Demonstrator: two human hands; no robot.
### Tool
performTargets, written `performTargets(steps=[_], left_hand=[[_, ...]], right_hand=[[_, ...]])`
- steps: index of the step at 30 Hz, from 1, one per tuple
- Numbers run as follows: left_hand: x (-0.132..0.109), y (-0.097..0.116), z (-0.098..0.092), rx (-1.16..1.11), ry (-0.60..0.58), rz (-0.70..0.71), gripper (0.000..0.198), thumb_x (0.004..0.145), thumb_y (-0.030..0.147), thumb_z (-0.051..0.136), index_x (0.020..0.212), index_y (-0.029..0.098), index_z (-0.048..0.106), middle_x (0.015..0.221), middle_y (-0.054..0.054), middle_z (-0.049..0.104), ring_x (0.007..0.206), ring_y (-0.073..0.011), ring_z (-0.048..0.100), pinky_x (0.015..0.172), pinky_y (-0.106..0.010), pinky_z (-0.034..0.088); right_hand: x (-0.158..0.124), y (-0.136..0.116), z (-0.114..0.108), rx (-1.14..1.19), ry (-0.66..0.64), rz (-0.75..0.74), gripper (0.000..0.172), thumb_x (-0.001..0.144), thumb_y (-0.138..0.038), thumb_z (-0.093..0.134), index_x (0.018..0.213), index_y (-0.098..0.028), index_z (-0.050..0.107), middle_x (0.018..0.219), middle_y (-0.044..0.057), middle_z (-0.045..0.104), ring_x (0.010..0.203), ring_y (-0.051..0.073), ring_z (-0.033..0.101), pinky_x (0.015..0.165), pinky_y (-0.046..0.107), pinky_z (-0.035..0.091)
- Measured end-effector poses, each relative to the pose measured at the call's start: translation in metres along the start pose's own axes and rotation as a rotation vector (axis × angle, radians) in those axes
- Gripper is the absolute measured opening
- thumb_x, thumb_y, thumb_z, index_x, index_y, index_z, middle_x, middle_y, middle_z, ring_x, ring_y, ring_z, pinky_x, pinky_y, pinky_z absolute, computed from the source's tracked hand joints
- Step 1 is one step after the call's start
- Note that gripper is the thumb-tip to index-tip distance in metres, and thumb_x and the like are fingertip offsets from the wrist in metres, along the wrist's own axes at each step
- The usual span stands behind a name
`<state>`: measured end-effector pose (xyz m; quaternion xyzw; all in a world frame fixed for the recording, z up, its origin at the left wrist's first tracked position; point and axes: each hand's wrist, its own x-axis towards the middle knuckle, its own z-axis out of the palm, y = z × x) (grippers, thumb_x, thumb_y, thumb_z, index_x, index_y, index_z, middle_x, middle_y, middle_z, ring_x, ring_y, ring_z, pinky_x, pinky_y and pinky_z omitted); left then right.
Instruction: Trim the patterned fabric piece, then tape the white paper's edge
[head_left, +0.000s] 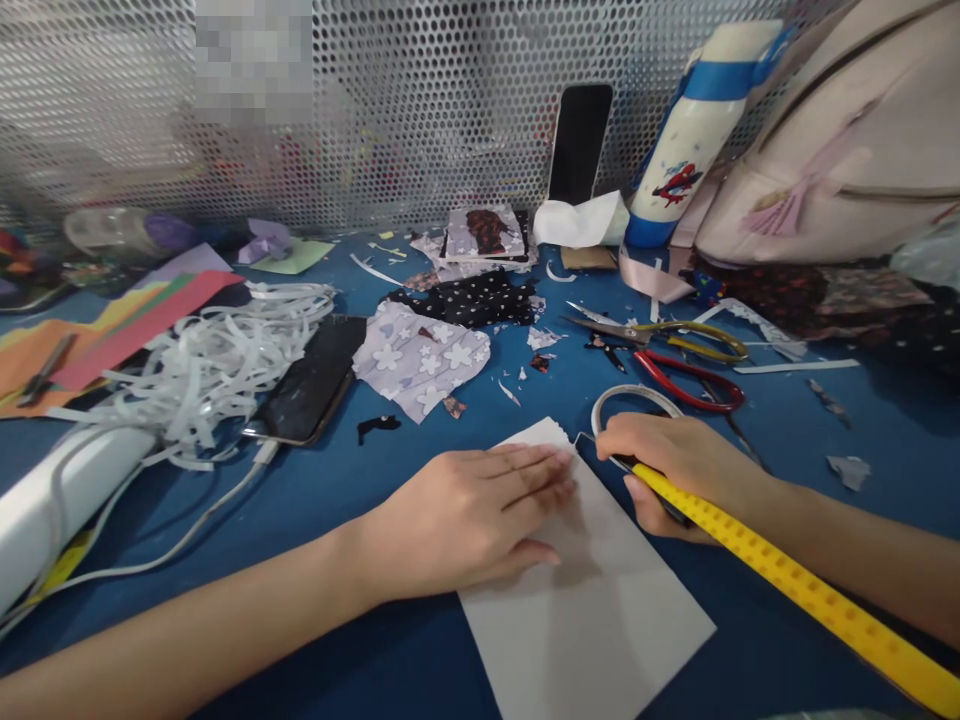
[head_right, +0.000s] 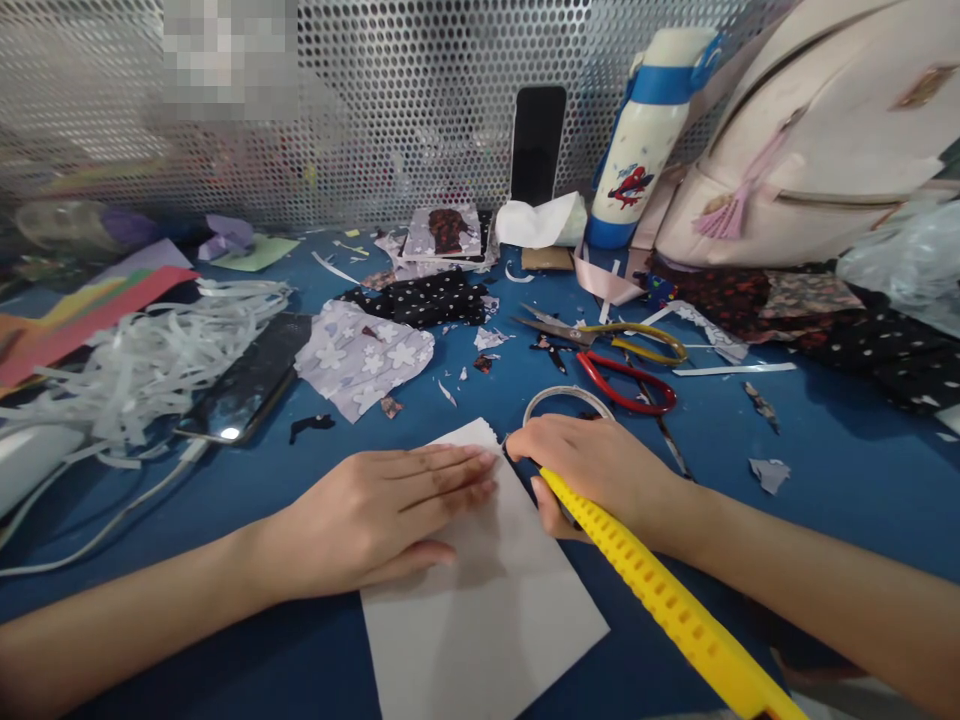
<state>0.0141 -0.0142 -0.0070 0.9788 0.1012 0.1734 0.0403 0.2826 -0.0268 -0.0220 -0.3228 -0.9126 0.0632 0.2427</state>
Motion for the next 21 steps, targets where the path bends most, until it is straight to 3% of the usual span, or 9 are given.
performTargets(steps=[5, 12, 18, 21], left_hand=[[-0.0011, 0.0003, 0.0007, -0.009, 0.005, 0.007, 0.049, 0.105, 0.039, 0.045, 0.130, 0.001, 0.061, 0.136, -0.018, 0.063, 0.132, -0.0256, 0.058, 0.114, -0.036, 0.048], [-0.0004, 0.0002, 0.0012, -0.001, 0.014, 0.003, 0.049, 0.105, 0.039, 0.044, 0.131, 0.001, 0.061, 0.136, -0.016, 0.064, 0.131, -0.0259, 0.059, 0.113, -0.037, 0.049], [-0.0025, 0.0006, 0.0026, 0.006, -0.012, -0.011, 0.048, 0.104, 0.039, 0.047, 0.134, 0.004, 0.060, 0.139, -0.015, 0.062, 0.131, -0.0266, 0.059, 0.112, -0.039, 0.049], [-0.0028, 0.0007, 0.0033, 0.020, -0.006, -0.006, 0.048, 0.104, 0.040, 0.047, 0.134, 0.004, 0.060, 0.139, -0.015, 0.062, 0.130, -0.0267, 0.059, 0.111, -0.039, 0.050]], right_hand=[[-0.0003, 0.0030, 0.0013, 0.055, 0.018, -0.018, 0.020, 0.082, -0.016, 0.043, 0.101, -0.022, 0.048, 0.080, 0.001, 0.058, 0.062, 0.015, 0.050, 0.057, 0.028, 0.037], [0.0017, 0.0000, 0.0005, 0.005, -0.054, 0.026, 0.013, 0.082, -0.016, 0.043, 0.093, -0.023, 0.048, 0.076, 0.000, 0.053, 0.063, 0.016, 0.049, 0.057, 0.028, 0.034], [0.0037, 0.0048, -0.0028, 0.121, 0.081, 0.178, 0.008, 0.088, -0.019, 0.045, 0.093, -0.024, 0.050, 0.079, 0.000, 0.060, 0.063, 0.015, 0.056, 0.058, 0.027, 0.042], [0.0032, 0.0065, -0.0051, 0.191, 0.100, 0.183, 0.005, 0.090, -0.023, 0.049, 0.093, -0.025, 0.051, 0.080, 0.001, 0.063, 0.064, 0.016, 0.058, 0.060, 0.028, 0.044]])
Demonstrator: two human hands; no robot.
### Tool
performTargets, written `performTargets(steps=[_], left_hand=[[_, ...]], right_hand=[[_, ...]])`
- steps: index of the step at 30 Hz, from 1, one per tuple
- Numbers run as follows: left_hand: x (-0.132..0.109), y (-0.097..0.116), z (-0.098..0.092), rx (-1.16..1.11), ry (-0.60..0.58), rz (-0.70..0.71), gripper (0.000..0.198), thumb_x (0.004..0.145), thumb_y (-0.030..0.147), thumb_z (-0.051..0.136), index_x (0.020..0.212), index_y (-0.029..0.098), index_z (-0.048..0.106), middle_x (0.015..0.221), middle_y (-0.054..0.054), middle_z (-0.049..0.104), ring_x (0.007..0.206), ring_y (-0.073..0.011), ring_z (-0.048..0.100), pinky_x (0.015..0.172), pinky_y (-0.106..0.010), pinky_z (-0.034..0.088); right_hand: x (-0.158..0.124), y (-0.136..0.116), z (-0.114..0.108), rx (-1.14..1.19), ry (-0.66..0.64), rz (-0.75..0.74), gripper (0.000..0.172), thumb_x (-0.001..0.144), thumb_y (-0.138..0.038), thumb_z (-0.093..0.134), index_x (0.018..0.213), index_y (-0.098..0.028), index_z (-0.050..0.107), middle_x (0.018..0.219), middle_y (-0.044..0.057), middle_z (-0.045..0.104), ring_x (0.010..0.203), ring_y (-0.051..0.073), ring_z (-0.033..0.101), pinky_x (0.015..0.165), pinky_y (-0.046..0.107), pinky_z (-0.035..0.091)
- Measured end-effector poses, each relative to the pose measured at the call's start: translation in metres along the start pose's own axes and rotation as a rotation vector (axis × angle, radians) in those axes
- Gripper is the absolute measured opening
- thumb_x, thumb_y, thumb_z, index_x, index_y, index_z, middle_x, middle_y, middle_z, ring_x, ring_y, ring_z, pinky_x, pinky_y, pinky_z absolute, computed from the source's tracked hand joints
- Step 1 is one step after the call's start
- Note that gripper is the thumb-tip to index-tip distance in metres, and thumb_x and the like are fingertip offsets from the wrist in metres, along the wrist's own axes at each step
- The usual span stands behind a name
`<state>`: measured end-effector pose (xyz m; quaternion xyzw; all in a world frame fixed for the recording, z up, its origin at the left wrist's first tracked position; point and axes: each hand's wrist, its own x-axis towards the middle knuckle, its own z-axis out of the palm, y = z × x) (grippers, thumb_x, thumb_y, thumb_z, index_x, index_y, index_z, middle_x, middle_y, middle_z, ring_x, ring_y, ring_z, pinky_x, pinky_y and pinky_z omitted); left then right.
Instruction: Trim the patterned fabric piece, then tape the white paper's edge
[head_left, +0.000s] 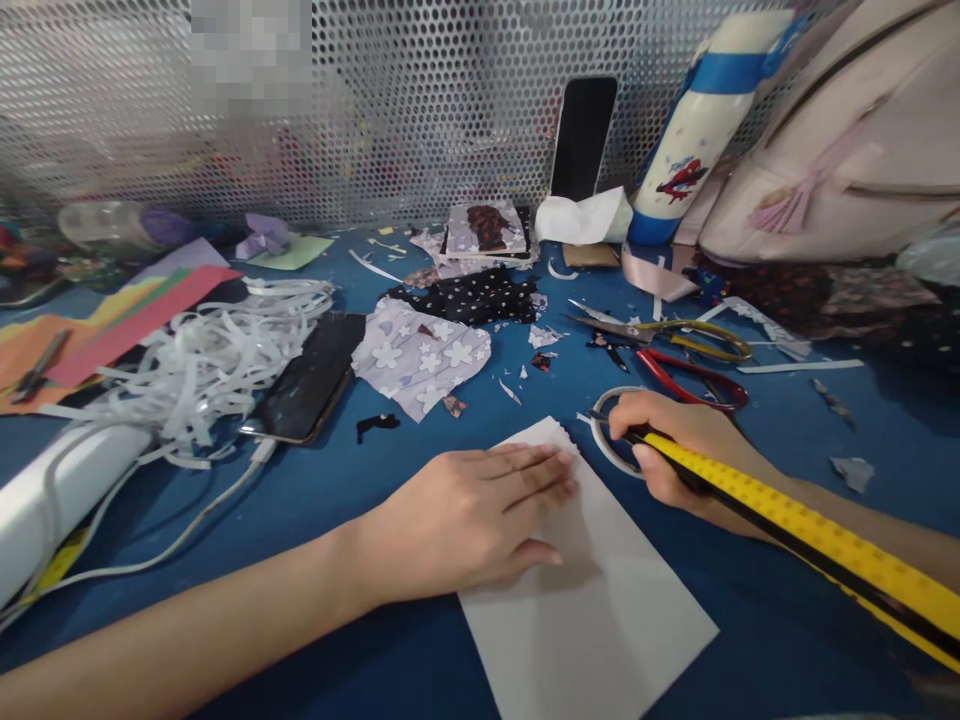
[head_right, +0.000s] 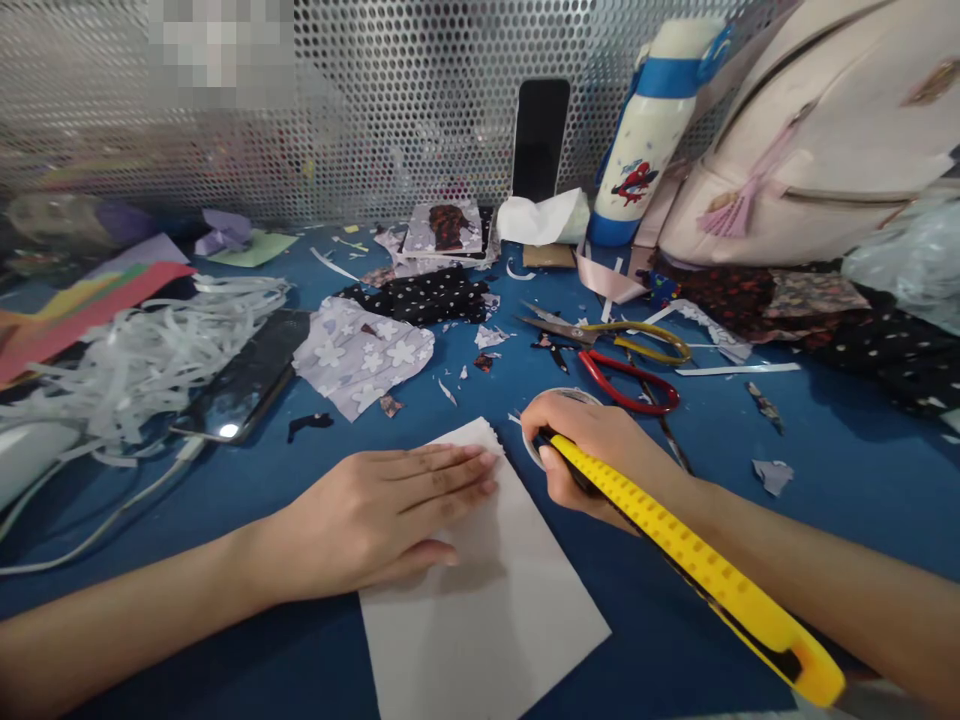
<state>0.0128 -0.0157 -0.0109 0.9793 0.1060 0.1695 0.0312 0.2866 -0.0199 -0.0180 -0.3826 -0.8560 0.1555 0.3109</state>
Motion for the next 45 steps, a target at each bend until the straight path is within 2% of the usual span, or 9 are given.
performTargets(steps=[9, 15, 21, 25, 30, 33, 35, 39, 45], left_hand=[[0.001, -0.001, 0.000, 0.044, 0.036, 0.006, 0.048, 0.107, 0.039, 0.039, 0.128, 0.005, 0.064, 0.137, -0.013, 0.063, 0.129, -0.0248, 0.061, 0.110, -0.036, 0.052], [-0.001, -0.003, -0.006, -0.141, 0.140, -0.041, 0.042, 0.107, 0.034, 0.041, 0.129, 0.006, 0.061, 0.130, -0.014, 0.069, 0.120, -0.0234, 0.067, 0.103, -0.036, 0.056], [-0.002, -0.014, -0.014, -0.703, 0.533, -0.609, 0.036, 0.106, 0.035, 0.043, 0.108, 0.015, 0.073, 0.099, -0.006, 0.079, 0.091, -0.0192, 0.076, 0.081, -0.029, 0.062], [-0.002, -0.019, -0.017, -0.820, 0.667, -0.695, 0.040, 0.105, 0.041, 0.044, 0.101, 0.013, 0.074, 0.072, -0.004, 0.073, 0.061, -0.0127, 0.066, 0.061, -0.024, 0.055], [-0.004, -0.014, -0.033, -0.766, 0.477, -0.548, 0.037, 0.106, 0.038, 0.043, 0.109, 0.015, 0.073, 0.076, -0.003, 0.072, 0.063, -0.0119, 0.063, 0.064, -0.024, 0.053], [-0.011, -0.004, -0.047, -0.564, 0.226, -0.390, 0.032, 0.104, 0.036, 0.049, 0.125, 0.020, 0.066, 0.107, -0.006, 0.074, 0.097, -0.0172, 0.069, 0.088, -0.028, 0.054], [-0.020, 0.006, -0.054, -0.417, 0.092, -0.328, 0.038, 0.102, 0.037, 0.053, 0.137, 0.024, 0.057, 0.132, -0.007, 0.066, 0.123, -0.0216, 0.061, 0.105, -0.033, 0.048], [-0.045, 0.025, -0.059, -0.247, -0.100, -0.433, 0.070, 0.096, 0.050, 0.060, 0.156, 0.033, 0.028, 0.158, -0.007, 0.041, 0.143, -0.0283, 0.044, 0.116, -0.047, 0.042], [-0.066, 0.034, -0.051, -0.144, -0.236, -0.559, 0.112, 0.082, 0.054, 0.076, 0.160, 0.036, -0.003, 0.168, -0.011, 0.014, 0.151, -0.0377, 0.027, 0.113, -0.057, 0.043]], right_hand=[[-0.002, 0.000, -0.005, 0.184, 0.174, 0.172, 0.021, 0.095, -0.045, 0.053, 0.102, -0.025, 0.055, 0.077, 0.000, 0.059, 0.058, 0.015, 0.052, 0.054, 0.028, 0.040], [0.004, 0.003, -0.015, 0.188, 0.445, 0.044, 0.020, 0.093, -0.045, 0.054, 0.100, -0.026, 0.052, 0.086, 0.005, 0.052, 0.072, 0.020, 0.052, 0.060, 0.034, 0.041], [0.022, -0.002, -0.046, -0.611, 0.165, -0.041, 0.034, 0.089, -0.042, 0.059, 0.065, -0.022, 0.046, 0.061, 0.003, 0.051, 0.068, 0.020, 0.050, 0.053, 0.033, 0.023], [0.043, 0.012, -0.049, -0.916, -0.054, 0.076, 0.029, 0.088, -0.043, 0.063, 0.073, -0.020, 0.057, 0.074, 0.005, 0.064, 0.082, 0.023, 0.057, 0.054, 0.031, 0.022], [0.058, 0.027, -0.044, -1.054, -0.166, 0.023, 0.029, 0.096, -0.044, 0.057, 0.089, -0.016, 0.064, 0.085, 0.010, 0.068, 0.087, 0.025, 0.057, 0.058, 0.032, 0.027], [0.051, 0.016, -0.046, -1.064, -0.115, -0.023, 0.021, 0.096, -0.034, 0.059, 0.103, -0.015, 0.063, 0.098, 0.014, 0.068, 0.096, 0.027, 0.056, 0.068, 0.034, 0.036], [0.039, 0.003, -0.048, -0.991, -0.096, -0.030, 0.022, 0.097, -0.033, 0.057, 0.109, -0.015, 0.063, 0.109, 0.015, 0.065, 0.103, 0.029, 0.056, 0.075, 0.035, 0.039], [0.006, -0.012, -0.049, -0.520, -0.248, -0.008, 0.032, 0.093, -0.052, 0.061, 0.096, -0.021, 0.064, 0.100, 0.007, 0.066, 0.095, 0.025, 0.058, 0.079, 0.036, 0.042], [-0.028, -0.006, -0.044, -0.173, -0.367, 0.033, 0.022, 0.098, -0.044, 0.055, 0.093, -0.024, 0.062, 0.104, 0.004, 0.065, 0.100, 0.023, 0.056, 0.091, 0.039, 0.040]])
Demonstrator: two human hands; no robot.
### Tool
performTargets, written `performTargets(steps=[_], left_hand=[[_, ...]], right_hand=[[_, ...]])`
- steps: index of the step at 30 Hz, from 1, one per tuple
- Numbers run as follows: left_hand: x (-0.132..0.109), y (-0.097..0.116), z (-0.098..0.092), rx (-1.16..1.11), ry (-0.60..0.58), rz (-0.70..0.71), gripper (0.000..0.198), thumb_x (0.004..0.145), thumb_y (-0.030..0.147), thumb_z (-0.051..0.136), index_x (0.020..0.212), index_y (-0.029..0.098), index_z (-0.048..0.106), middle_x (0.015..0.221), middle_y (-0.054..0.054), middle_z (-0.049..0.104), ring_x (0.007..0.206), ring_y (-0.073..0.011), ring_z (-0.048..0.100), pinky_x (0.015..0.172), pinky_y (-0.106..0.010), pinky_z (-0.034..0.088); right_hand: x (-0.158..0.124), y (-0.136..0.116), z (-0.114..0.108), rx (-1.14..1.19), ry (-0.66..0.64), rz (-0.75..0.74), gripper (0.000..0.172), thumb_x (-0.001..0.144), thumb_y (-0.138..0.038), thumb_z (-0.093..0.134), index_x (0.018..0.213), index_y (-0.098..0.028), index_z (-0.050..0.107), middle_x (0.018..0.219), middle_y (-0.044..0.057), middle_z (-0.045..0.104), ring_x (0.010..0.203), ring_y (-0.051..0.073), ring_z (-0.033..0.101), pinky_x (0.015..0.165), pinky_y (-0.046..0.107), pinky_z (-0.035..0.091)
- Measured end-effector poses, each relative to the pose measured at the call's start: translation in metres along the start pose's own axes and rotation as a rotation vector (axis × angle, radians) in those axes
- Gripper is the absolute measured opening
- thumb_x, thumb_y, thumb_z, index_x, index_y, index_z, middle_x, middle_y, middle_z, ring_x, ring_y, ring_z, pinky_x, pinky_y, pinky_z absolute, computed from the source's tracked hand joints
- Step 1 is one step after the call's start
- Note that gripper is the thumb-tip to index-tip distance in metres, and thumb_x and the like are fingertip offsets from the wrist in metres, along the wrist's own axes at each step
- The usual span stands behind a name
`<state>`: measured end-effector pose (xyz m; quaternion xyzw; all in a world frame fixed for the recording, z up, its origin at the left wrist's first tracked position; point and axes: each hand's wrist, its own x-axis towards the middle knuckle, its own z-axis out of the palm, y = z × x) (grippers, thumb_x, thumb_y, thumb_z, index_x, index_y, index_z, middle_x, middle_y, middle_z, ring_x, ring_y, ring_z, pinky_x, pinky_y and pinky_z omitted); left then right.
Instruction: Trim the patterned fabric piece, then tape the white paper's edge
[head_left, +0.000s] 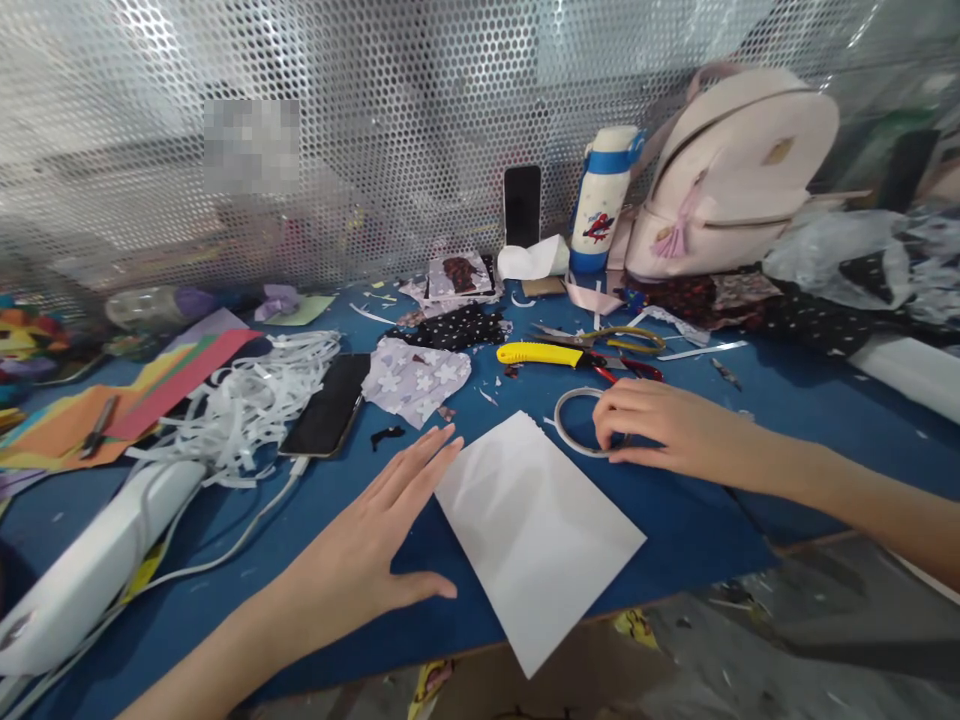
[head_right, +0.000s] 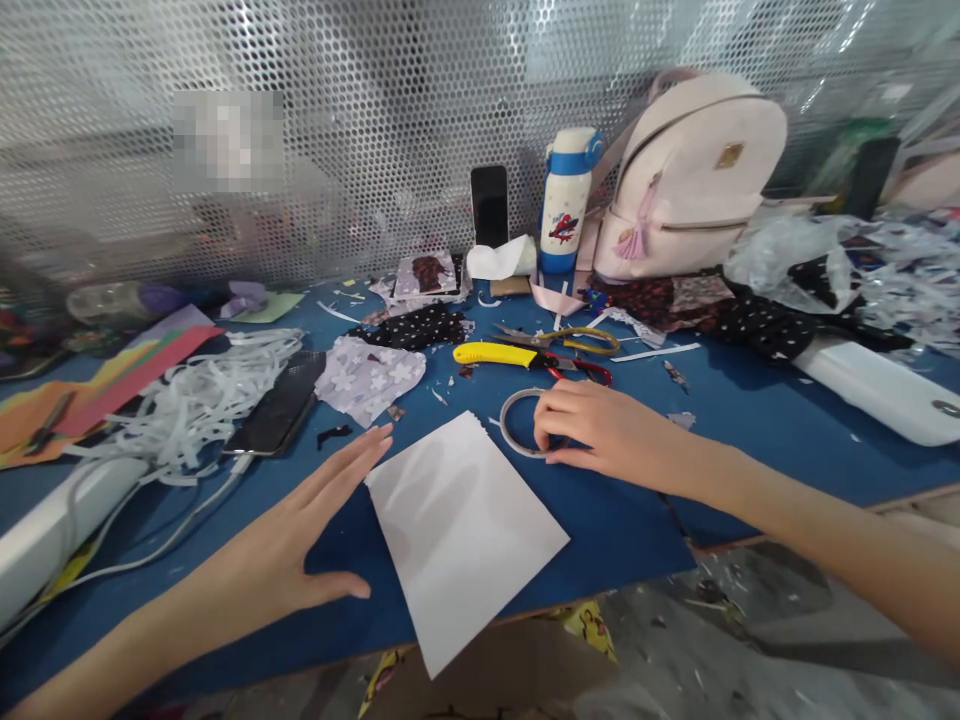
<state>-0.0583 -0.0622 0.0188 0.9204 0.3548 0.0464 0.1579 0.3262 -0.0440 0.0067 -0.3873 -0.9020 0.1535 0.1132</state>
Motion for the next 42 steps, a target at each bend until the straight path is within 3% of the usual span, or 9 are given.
performTargets(steps=[7, 11, 16, 22, 27, 32, 37, 39, 42], left_hand=[[0.029, -0.018, 0.000, -0.007, 0.013, 0.080, 0.115, 0.078, 0.069, 0.071, 0.161, 0.034, -0.001, 0.168, -0.012, 0.016, 0.153, -0.0378, 0.021, 0.120, -0.060, 0.029], [0.049, -0.024, -0.001, -0.007, -0.021, 0.117, 0.117, 0.074, 0.075, 0.068, 0.161, 0.034, 0.000, 0.168, -0.011, 0.017, 0.154, -0.0385, 0.019, 0.122, -0.061, 0.024], [0.061, -0.028, 0.000, -0.045, 0.001, 0.209, 0.115, 0.074, 0.078, 0.064, 0.161, 0.034, 0.003, 0.167, -0.010, 0.021, 0.154, -0.0369, 0.020, 0.125, -0.058, 0.019], [0.052, -0.032, -0.004, -0.011, -0.035, 0.228, 0.121, 0.071, 0.080, 0.066, 0.162, 0.030, 0.004, 0.167, -0.012, 0.021, 0.154, -0.0386, 0.017, 0.125, -0.059, 0.016], [0.065, -0.032, -0.005, 0.008, -0.034, 0.233, 0.117, 0.073, 0.081, 0.063, 0.162, 0.026, 0.010, 0.166, -0.015, 0.022, 0.154, -0.0383, 0.018, 0.125, -0.060, 0.013], [0.086, -0.026, -0.001, 0.005, 0.029, 0.256, 0.110, 0.077, 0.080, 0.060, 0.161, 0.024, 0.014, 0.164, -0.015, 0.028, 0.154, -0.0352, 0.021, 0.125, -0.059, 0.015], [0.082, -0.020, 0.004, -0.025, 0.068, 0.319, 0.104, 0.083, 0.072, 0.061, 0.161, 0.026, 0.009, 0.162, -0.015, 0.032, 0.152, -0.0330, 0.028, 0.125, -0.056, 0.020], [0.076, -0.021, 0.004, -0.023, 0.102, 0.320, 0.088, 0.091, 0.065, 0.056, 0.159, 0.025, 0.017, 0.157, -0.016, 0.040, 0.146, -0.0326, 0.036, 0.121, -0.056, 0.027], [0.068, -0.027, 0.001, -0.007, 0.191, 0.298, 0.050, 0.103, 0.049, 0.045, 0.144, 0.021, 0.048, 0.130, -0.015, 0.058, 0.121, -0.0290, 0.055, 0.102, -0.047, 0.047]], right_hand=[[-0.010, -0.003, -0.015, 0.221, 0.098, 0.172, 0.022, 0.101, -0.043, 0.048, 0.099, -0.025, 0.060, 0.097, 0.004, 0.065, 0.092, 0.021, 0.059, 0.083, 0.036, 0.043], [-0.017, -0.007, -0.036, 0.354, 0.254, 0.250, 0.023, 0.100, -0.045, 0.049, 0.099, -0.024, 0.058, 0.085, 0.002, 0.060, 0.074, 0.016, 0.056, 0.070, 0.031, 0.044], [-0.017, -0.015, -0.055, 0.302, 0.426, 0.200, 0.019, 0.098, -0.042, 0.054, 0.094, -0.025, 0.061, 0.086, 0.001, 0.057, 0.069, 0.012, 0.052, 0.061, 0.026, 0.042], [-0.013, -0.026, -0.062, 0.342, 0.432, 0.172, 0.012, 0.097, -0.037, 0.058, 0.095, -0.026, 0.063, 0.077, -0.002, 0.058, 0.059, 0.008, 0.051, 0.051, 0.023, 0.040], [0.002, -0.037, -0.068, 0.384, 0.481, 0.180, 0.012, 0.097, -0.035, 0.059, 0.095, -0.024, 0.062, 0.076, 0.000, 0.059, 0.062, 0.009, 0.053, 0.053, 0.022, 0.043], [0.014, -0.042, -0.074, 0.454, 0.470, 0.151, 0.016, 0.098, -0.037, 0.058, 0.098, -0.021, 0.060, 0.073, -0.001, 0.060, 0.061, 0.008, 0.054, 0.051, 0.021, 0.043], [0.019, -0.042, -0.072, 0.464, 0.380, 0.136, 0.018, 0.099, -0.037, 0.057, 0.100, -0.020, 0.061, 0.081, 0.002, 0.064, 0.067, 0.010, 0.059, 0.054, 0.021, 0.045], [0.023, -0.042, -0.069, 0.447, 0.347, 0.122, 0.016, 0.099, -0.036, 0.057, 0.100, -0.021, 0.061, 0.080, 0.001, 0.065, 0.064, 0.010, 0.058, 0.054, 0.022, 0.045], [0.034, -0.044, -0.061, 0.450, 0.307, 0.073, 0.013, 0.098, -0.034, 0.057, 0.100, -0.022, 0.061, 0.079, -0.001, 0.067, 0.063, 0.010, 0.059, 0.055, 0.023, 0.045]])
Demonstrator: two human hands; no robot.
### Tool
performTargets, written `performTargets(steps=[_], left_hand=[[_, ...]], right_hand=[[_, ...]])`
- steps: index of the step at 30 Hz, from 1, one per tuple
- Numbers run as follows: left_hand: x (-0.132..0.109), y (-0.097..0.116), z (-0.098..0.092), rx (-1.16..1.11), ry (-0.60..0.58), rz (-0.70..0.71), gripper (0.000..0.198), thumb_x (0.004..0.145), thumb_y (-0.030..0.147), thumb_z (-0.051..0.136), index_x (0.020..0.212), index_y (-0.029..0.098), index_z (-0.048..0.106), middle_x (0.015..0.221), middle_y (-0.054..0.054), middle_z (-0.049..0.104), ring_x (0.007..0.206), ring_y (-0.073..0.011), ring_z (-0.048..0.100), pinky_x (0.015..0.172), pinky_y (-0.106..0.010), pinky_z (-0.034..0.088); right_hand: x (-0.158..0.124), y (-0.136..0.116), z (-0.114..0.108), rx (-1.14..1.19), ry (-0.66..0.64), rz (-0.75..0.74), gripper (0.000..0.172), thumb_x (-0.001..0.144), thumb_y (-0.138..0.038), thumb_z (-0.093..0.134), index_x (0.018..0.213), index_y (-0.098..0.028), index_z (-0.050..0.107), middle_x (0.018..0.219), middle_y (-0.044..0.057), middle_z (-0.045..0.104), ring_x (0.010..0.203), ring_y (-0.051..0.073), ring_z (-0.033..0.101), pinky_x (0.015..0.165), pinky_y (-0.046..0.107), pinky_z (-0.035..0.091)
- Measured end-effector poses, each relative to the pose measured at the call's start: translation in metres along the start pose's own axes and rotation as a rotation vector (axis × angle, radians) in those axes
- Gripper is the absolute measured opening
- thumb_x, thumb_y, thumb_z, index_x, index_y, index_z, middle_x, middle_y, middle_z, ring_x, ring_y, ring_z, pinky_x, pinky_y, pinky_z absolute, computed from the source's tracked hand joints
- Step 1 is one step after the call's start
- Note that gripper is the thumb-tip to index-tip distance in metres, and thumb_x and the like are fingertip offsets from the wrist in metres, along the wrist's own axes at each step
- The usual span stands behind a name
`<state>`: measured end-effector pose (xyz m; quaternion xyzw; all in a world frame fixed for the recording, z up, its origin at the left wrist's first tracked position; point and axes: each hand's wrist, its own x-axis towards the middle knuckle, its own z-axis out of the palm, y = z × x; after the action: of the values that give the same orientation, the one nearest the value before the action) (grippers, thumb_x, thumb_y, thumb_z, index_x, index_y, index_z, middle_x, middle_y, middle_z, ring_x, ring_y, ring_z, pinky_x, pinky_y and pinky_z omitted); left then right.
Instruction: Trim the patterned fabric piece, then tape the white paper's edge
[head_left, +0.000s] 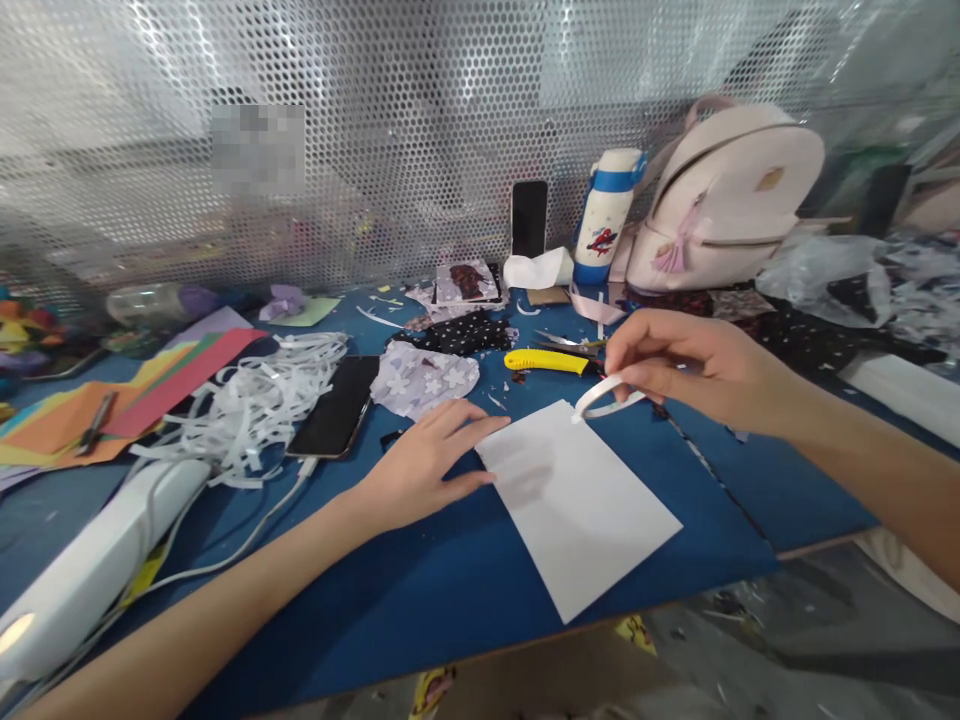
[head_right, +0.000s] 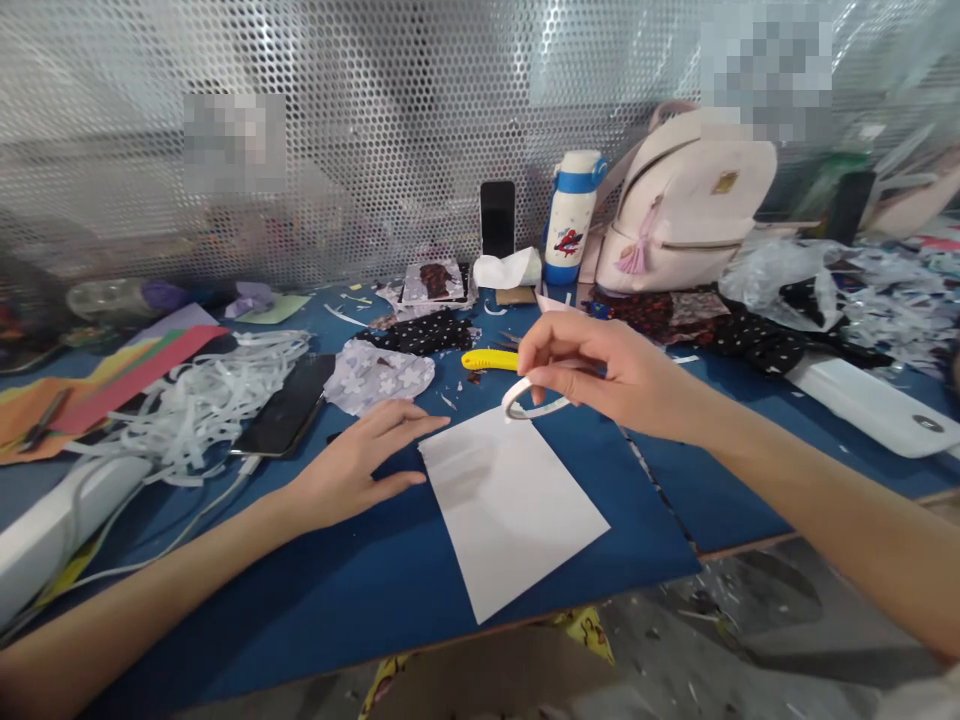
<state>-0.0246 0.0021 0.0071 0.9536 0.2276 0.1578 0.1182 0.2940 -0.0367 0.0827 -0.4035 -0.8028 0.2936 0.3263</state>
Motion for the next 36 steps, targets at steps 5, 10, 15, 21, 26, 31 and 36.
performTargets(steps=[5, 10, 15, 21, 26, 31, 36], left_hand=[[-0.010, -0.012, -0.005, 0.044, 0.131, 0.154, 0.039, 0.106, 0.041, 0.039, 0.117, 0.020, 0.070, 0.099, -0.010, 0.059, 0.097, -0.0231, 0.056, 0.086, -0.038, 0.048], [-0.014, -0.018, -0.005, 0.113, 0.118, 0.329, 0.043, 0.106, 0.040, 0.035, 0.115, 0.018, 0.071, 0.085, -0.007, 0.059, 0.082, -0.0206, 0.053, 0.079, -0.036, 0.044], [-0.015, -0.021, -0.003, 0.164, 0.099, 0.341, 0.045, 0.107, 0.042, 0.032, 0.113, 0.019, 0.070, 0.083, -0.007, 0.064, 0.078, -0.0199, 0.053, 0.075, -0.035, 0.043], [-0.014, -0.021, -0.002, 0.191, 0.101, 0.365, 0.041, 0.106, 0.041, 0.037, 0.108, 0.018, 0.070, 0.082, -0.006, 0.066, 0.076, -0.0203, 0.055, 0.077, -0.035, 0.043], [-0.015, -0.020, -0.001, 0.206, 0.094, 0.373, 0.041, 0.106, 0.040, 0.038, 0.107, 0.016, 0.071, 0.083, -0.006, 0.066, 0.076, -0.0204, 0.056, 0.081, -0.035, 0.045], [-0.016, -0.020, 0.000, 0.267, 0.103, 0.395, 0.044, 0.107, 0.042, 0.035, 0.111, 0.017, 0.070, 0.081, -0.006, 0.066, 0.078, -0.0199, 0.059, 0.086, -0.036, 0.047], [-0.015, -0.020, 0.000, 0.272, 0.154, 0.427, 0.045, 0.107, 0.041, 0.034, 0.107, 0.015, 0.071, 0.078, -0.005, 0.065, 0.075, -0.0197, 0.058, 0.082, -0.035, 0.047]], right_hand=[[0.023, -0.006, 0.032, 0.063, -0.136, -0.084, 0.011, 0.097, -0.030, 0.058, 0.100, -0.020, 0.061, 0.086, 0.001, 0.066, 0.073, 0.012, 0.065, 0.061, 0.022, 0.046], [0.043, -0.010, 0.061, 0.107, -0.288, -0.125, 0.007, 0.098, -0.025, 0.056, 0.100, -0.020, 0.060, 0.090, 0.001, 0.065, 0.078, 0.012, 0.065, 0.072, 0.024, 0.049], [0.048, -0.010, 0.074, 0.086, -0.345, -0.121, 0.009, 0.098, -0.028, 0.056, 0.101, -0.020, 0.061, 0.090, 0.001, 0.067, 0.080, 0.013, 0.062, 0.071, 0.025, 0.047], [0.048, -0.015, 0.079, 0.075, -0.384, -0.109, 0.009, 0.097, -0.026, 0.057, 0.101, -0.021, 0.062, 0.093, 0.001, 0.069, 0.080, 0.013, 0.063, 0.072, 0.025, 0.048], [0.048, -0.014, 0.079, 0.053, -0.381, -0.102, 0.008, 0.097, -0.026, 0.057, 0.100, -0.021, 0.062, 0.091, 0.001, 0.069, 0.078, 0.014, 0.063, 0.070, 0.026, 0.047], [0.046, -0.010, 0.078, 0.048, -0.355, -0.097, 0.010, 0.097, -0.029, 0.056, 0.099, -0.021, 0.062, 0.092, 0.001, 0.068, 0.076, 0.013, 0.063, 0.070, 0.026, 0.047], [0.046, -0.011, 0.078, 0.041, -0.361, -0.093, 0.009, 0.097, -0.027, 0.056, 0.101, -0.022, 0.062, 0.093, 0.000, 0.069, 0.077, 0.013, 0.063, 0.070, 0.025, 0.046]])
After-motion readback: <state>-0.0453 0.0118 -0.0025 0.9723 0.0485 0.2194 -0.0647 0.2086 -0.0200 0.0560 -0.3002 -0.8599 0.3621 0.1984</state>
